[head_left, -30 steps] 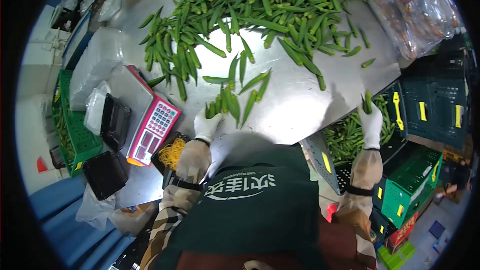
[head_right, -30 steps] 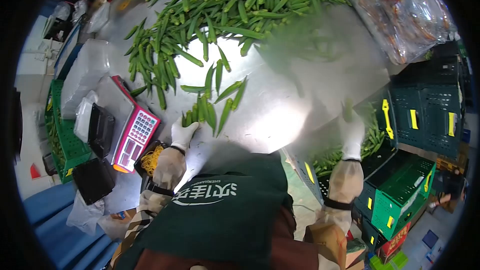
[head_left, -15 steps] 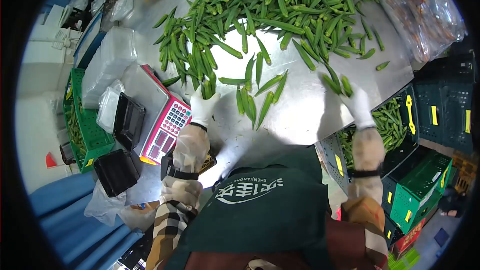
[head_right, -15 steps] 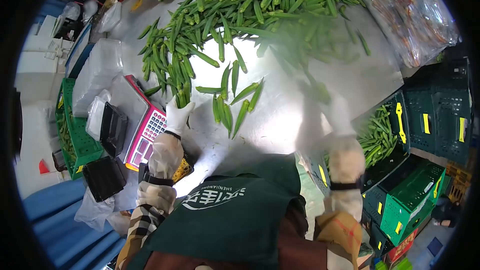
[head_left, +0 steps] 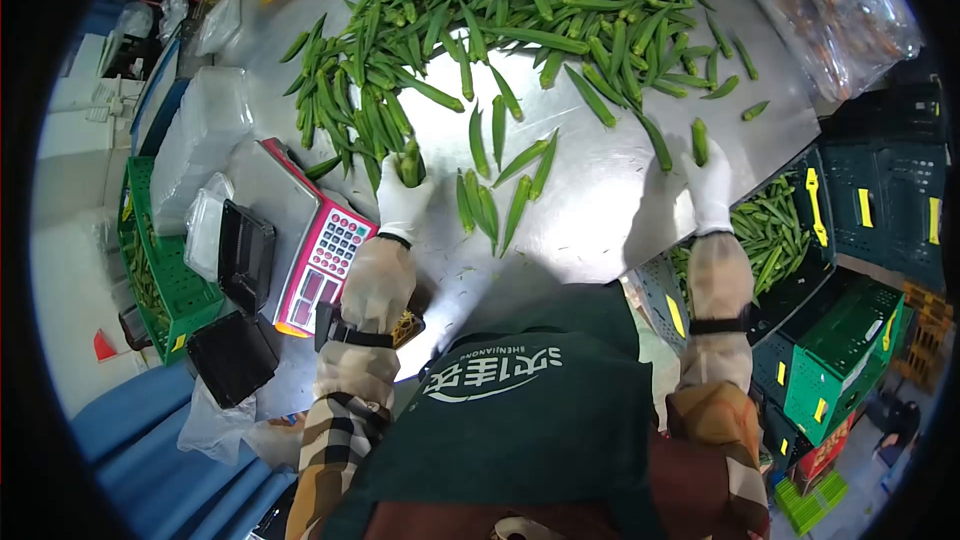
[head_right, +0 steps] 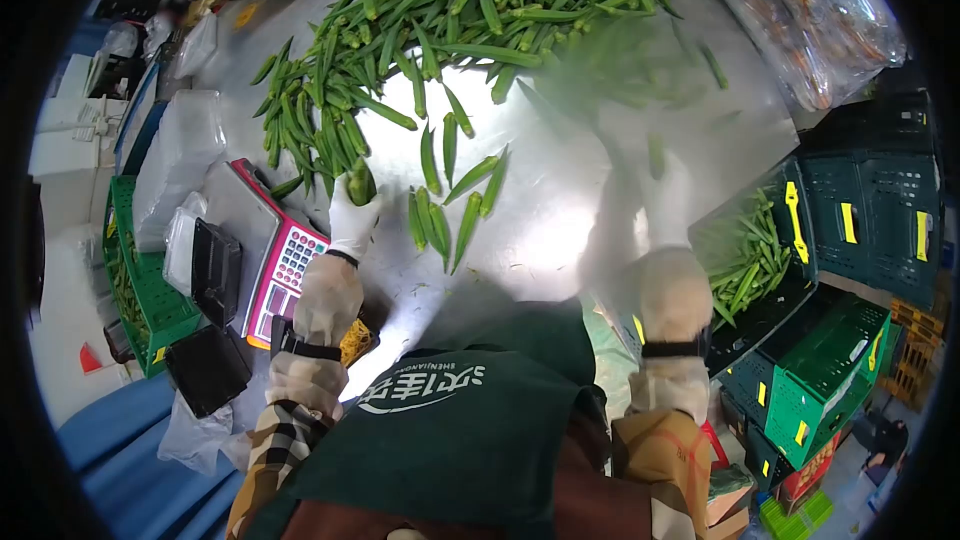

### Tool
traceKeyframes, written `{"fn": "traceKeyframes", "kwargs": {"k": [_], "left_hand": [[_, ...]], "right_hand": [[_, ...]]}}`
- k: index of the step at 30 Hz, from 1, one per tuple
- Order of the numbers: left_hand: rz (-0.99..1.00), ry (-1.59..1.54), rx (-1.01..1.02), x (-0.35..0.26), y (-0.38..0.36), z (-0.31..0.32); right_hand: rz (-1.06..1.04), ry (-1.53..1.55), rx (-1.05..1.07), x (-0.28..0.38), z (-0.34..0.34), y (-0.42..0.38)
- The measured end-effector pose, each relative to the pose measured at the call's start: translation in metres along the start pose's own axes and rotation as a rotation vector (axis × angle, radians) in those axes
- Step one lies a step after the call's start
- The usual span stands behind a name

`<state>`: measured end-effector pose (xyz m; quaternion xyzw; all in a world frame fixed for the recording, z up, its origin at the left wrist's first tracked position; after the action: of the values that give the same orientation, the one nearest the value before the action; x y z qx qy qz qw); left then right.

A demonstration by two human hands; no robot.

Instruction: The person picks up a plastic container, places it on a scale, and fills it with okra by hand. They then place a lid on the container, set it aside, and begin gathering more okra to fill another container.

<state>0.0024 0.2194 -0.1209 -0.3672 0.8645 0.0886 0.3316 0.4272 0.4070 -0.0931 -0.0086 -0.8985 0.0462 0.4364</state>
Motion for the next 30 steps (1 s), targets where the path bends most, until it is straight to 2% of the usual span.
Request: {"fn": "traceKeyframes", "kwargs": {"k": [1,3,6,7,9,11,13,14,16,19,20,23,25,26,27,28,29,30], "left_hand": [[-0.124,-0.153,0.07,-0.005,-0.004,-0.012],[-0.136,-0.234,0.15,0.019,-0.006,-0.014],[-0.14,-0.294,0.167,0.014,-0.032,-0.011],[-0.13,-0.254,0.179,0.01,-0.04,-0.005],[-0.189,-0.06,0.208,0.019,-0.048,0.023],[-0.025,0.122,0.041,-0.008,-0.062,0.033],[-0.074,0.264,0.134,-0.015,-0.06,0.037],[-0.112,0.319,0.187,-0.02,-0.057,0.033],[-0.182,0.391,0.255,-0.017,-0.052,0.028],[-0.18,0.336,0.317,0.009,-0.049,0.01],[-0.175,0.363,0.33,0.014,-0.05,0.006],[-0.23,0.129,0.278,0.014,-0.055,0.0],[-0.122,0.124,0.161,0.013,-0.06,0.014],[-0.064,0.146,0.126,0.001,-0.064,0.019],[-0.005,0.169,0.09,-0.011,-0.069,0.024],[-0.001,0.198,0.103,-0.022,-0.072,0.033],[-0.095,0.236,0.179,-0.027,-0.074,0.042],[-0.08,0.297,0.167,-0.037,-0.074,0.046]], "right_hand": [[0.098,0.046,0.052,0.019,0.013,0.0],[0.075,-0.22,0.032,0.008,0.043,0.012],[0.117,-0.277,0.188,0.058,0.052,-0.009],[-0.042,-0.282,0.159,0.06,0.064,-0.018],[-0.156,0.02,0.229,0.122,0.077,-0.047],[-0.466,-0.02,0.397,0.079,0.124,-0.042],[-0.719,-0.261,0.501,0.077,0.153,-0.053],[-0.746,-0.318,0.509,0.07,0.166,-0.056],[-0.663,-0.224,0.476,0.061,0.171,-0.052],[-0.547,-0.295,0.502,0.049,0.168,-0.048],[-0.572,-0.29,0.507,0.044,0.161,-0.05],[-0.61,-0.203,0.575,0.041,0.138,-0.055],[-0.428,-0.144,0.717,0.09,0.106,-0.061],[-0.45,-0.07,0.589,0.082,0.109,-0.062],[-0.476,-0.065,0.547,0.081,0.113,-0.06],[-0.502,-0.06,0.503,0.084,0.119,-0.054],[-0.527,-0.053,0.459,0.089,0.125,-0.05],[-0.585,0.008,0.428,0.106,0.128,-0.051]]}}
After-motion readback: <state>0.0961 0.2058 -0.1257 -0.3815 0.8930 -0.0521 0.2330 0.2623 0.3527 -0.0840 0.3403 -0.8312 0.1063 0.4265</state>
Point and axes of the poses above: each hand's wrist, its own y-axis towards the middle knuckle, its own z-axis out of the palm, x = y × z, the point moved 2 cm from there along y, towards the middle knuckle, and after that the axes turned 9 degrees about y, right-handed, at the moved point
